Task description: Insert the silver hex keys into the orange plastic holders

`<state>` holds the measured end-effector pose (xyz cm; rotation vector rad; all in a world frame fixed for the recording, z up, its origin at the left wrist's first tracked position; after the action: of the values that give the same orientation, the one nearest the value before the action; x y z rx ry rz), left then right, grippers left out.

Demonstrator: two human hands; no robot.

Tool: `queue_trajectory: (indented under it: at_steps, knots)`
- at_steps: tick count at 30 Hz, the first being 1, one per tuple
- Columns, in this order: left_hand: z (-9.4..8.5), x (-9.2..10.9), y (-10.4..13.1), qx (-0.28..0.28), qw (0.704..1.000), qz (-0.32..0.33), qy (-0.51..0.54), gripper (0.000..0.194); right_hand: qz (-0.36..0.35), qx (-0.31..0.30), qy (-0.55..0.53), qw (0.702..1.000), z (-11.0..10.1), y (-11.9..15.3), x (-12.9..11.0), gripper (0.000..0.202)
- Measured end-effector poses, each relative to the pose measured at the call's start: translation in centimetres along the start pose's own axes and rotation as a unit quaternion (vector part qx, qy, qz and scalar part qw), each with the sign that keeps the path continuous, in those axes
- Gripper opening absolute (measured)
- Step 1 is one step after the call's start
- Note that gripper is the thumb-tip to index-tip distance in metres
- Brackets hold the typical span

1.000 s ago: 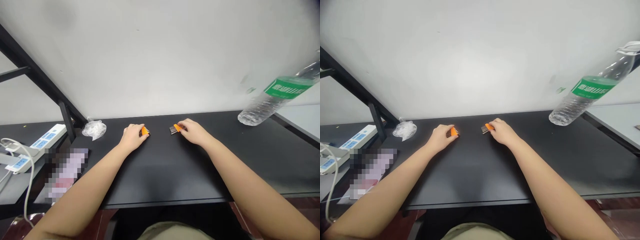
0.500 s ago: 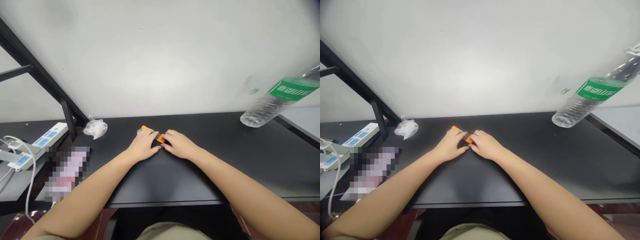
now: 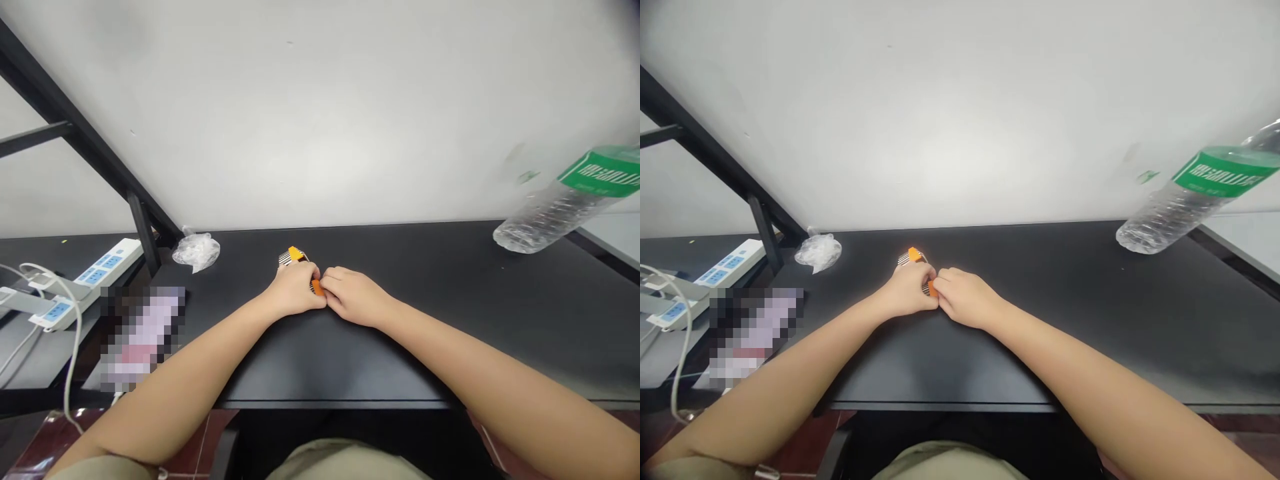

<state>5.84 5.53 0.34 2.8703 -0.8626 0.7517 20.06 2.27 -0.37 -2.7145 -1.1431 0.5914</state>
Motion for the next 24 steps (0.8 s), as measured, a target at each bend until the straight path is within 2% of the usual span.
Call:
queue_trajectory:
  at_steps: [4, 10, 14, 19, 24]
  knots:
    - [0.1, -0.3, 0.1, 0.021, 1.000, -0.019, 0.003, 0.019, 0.052, 0.000, 0.012, 0.999, 0.5, -0.1, 0.3, 0.015]
    - [0.1, -0.5, 0.3, 0.060, 0.998, -0.021, 0.017, 0.028, 0.130, 0.019, -0.014, 0.991, 0.1, 0.0, 1.0, 0.011]
    - [0.2, -0.3, 0.2, 0.061, 0.997, -0.010, 0.054, 0.032, 0.170, 0.023, 0.017, 0.985, 0.2, -0.3, 1.3, 0.021]
    - [0.2, 0.2, 0.1, 0.048, 0.996, -0.008, 0.069, 0.030, 0.174, -0.029, 0.121, 0.977, 0.8, -0.8, 1.2, 0.028]
    - [0.1, 0.3, 0.2, 0.033, 0.997, -0.038, 0.062, 0.032, 0.202, -0.069, 0.155, 0.965, 0.8, -0.9, 1.6, 0.026]
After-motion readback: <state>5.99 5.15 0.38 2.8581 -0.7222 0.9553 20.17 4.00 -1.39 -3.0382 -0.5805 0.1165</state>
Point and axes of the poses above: each hand's wrist, its own y-axis away from the middle knuckle, its own z-axis out of the palm, x = y × z, the point moved 5 cm from there along -y, towards the middle knuckle
